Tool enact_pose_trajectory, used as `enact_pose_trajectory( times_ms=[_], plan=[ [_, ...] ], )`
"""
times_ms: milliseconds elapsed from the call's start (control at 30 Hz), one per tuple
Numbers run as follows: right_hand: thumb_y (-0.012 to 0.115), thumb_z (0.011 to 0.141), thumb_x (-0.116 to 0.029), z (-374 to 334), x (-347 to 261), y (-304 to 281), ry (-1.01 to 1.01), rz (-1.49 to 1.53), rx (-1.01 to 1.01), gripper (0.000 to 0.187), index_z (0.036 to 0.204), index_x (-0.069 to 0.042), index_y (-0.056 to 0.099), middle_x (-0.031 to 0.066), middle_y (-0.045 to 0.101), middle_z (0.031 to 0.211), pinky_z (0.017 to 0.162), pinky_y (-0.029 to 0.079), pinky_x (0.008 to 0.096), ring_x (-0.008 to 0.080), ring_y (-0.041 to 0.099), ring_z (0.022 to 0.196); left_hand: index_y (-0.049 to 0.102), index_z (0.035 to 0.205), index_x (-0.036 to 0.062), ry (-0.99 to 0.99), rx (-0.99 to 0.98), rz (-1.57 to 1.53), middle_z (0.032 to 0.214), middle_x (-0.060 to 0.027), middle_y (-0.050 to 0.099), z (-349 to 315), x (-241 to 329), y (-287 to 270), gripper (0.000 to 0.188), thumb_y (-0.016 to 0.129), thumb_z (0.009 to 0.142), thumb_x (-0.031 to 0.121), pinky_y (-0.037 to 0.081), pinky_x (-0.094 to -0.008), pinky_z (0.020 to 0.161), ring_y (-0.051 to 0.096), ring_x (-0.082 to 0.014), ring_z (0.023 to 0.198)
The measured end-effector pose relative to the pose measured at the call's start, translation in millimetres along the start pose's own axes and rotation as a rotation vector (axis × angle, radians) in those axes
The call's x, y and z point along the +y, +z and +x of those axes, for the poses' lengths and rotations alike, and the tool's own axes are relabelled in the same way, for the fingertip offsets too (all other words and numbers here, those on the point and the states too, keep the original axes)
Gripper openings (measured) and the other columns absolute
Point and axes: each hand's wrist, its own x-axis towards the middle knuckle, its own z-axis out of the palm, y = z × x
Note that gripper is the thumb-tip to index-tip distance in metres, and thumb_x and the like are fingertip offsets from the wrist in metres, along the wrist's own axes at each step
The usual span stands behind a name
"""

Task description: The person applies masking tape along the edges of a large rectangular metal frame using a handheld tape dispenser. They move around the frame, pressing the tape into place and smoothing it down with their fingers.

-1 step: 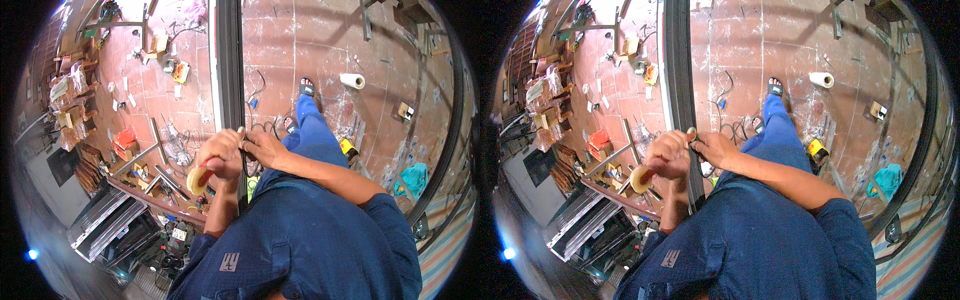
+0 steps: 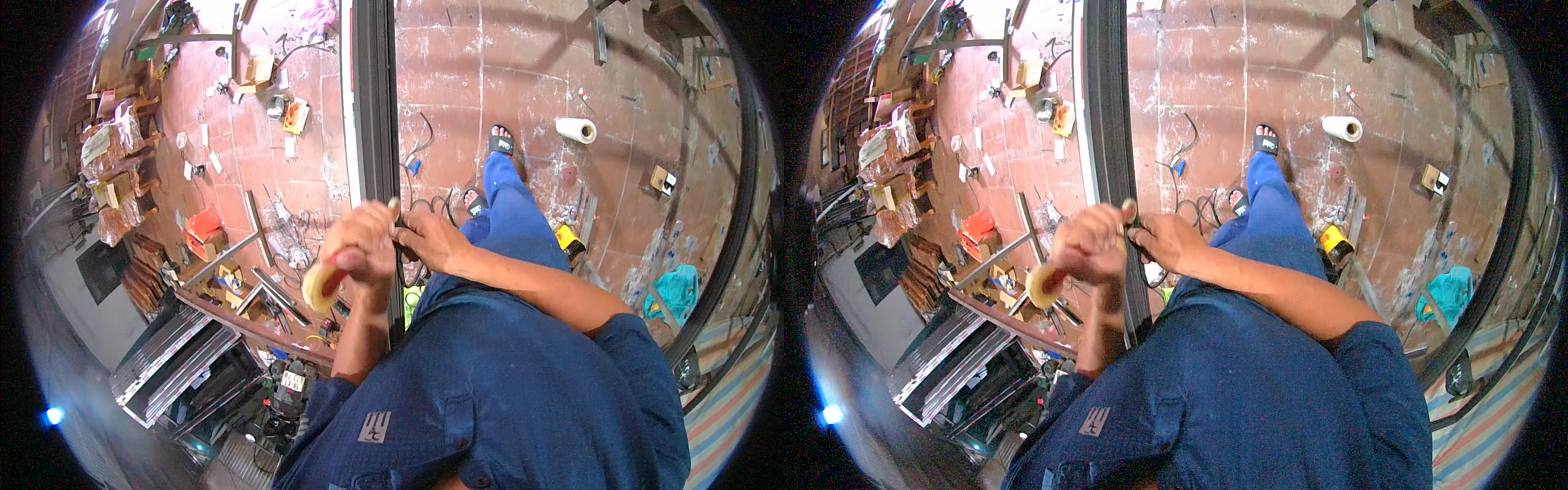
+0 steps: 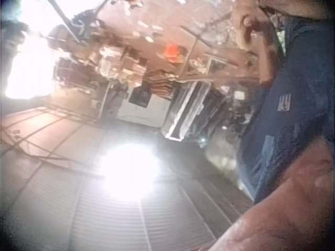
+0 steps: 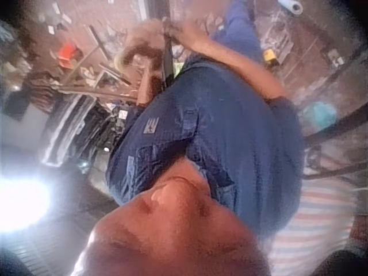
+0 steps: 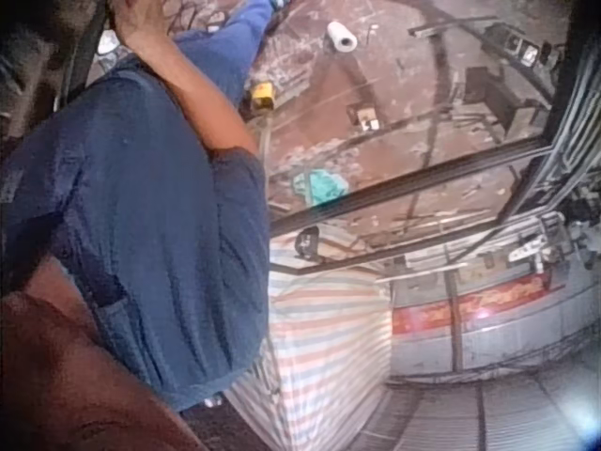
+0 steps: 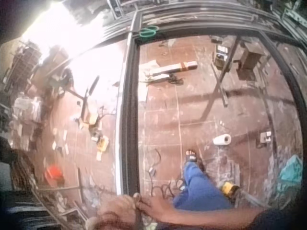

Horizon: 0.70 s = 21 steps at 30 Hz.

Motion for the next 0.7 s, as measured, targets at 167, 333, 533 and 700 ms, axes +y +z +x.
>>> enact_pose_trajectory(
  times_ms=[167,333,533,700],
  plan=[
    [0.059,0.102,-0.031,8.8,-0.7,-3.4,-0.022,-0.060,0.015,0.037,0.086,0.001,0.065,0.0180,0.070,0.070,0.069,0.054,0.0463,0.0331,0.073,0.071,0.043,0.071,0.0118,0.013,0.003,0.048,0.063,0.0004,0.041,18.9,-11.8,5.3,0.059,0.051,0.103,0.061,0.037,-0.0350,0.056,0.038,-0.0160,0.055],
    [0.058,0.102,-0.031,8.7,2.3,-4.4,-0.015,-0.051,0.003,0.037,0.084,0.001,0.064,0.0163,0.070,0.070,0.067,0.054,0.0449,0.0313,0.073,0.070,0.041,0.070,0.0122,0.015,0.025,0.063,0.062,-0.0001,0.041,9.6,-5.6,6.8,0.061,0.047,0.104,0.062,0.037,-0.0343,0.054,0.040,-0.0158,0.054],
    [0.056,0.104,-0.034,9.3,-4.8,-12.9,-0.003,-0.042,-0.048,0.039,0.085,0.000,0.063,0.0145,0.071,0.069,0.065,0.054,0.0425,0.0281,0.072,0.067,0.041,0.072,0.0115,0.040,-0.004,0.049,0.062,-0.0002,0.040,30.0,-19.9,8.6,0.059,0.048,0.105,0.060,0.038,-0.0350,0.054,0.038,-0.0159,0.055],
    [0.053,0.107,-0.036,15.3,-4.1,-16.1,-0.005,0.006,-0.109,0.043,0.088,0.001,0.062,0.0141,0.070,0.068,0.063,0.054,0.0412,0.0267,0.072,0.066,0.041,0.072,0.0126,0.058,0.019,0.050,0.061,0.0003,0.040,21.6,-15.2,2.2,0.059,0.045,0.106,0.061,0.038,-0.0352,0.053,0.039,-0.0155,0.054]
  ],
)
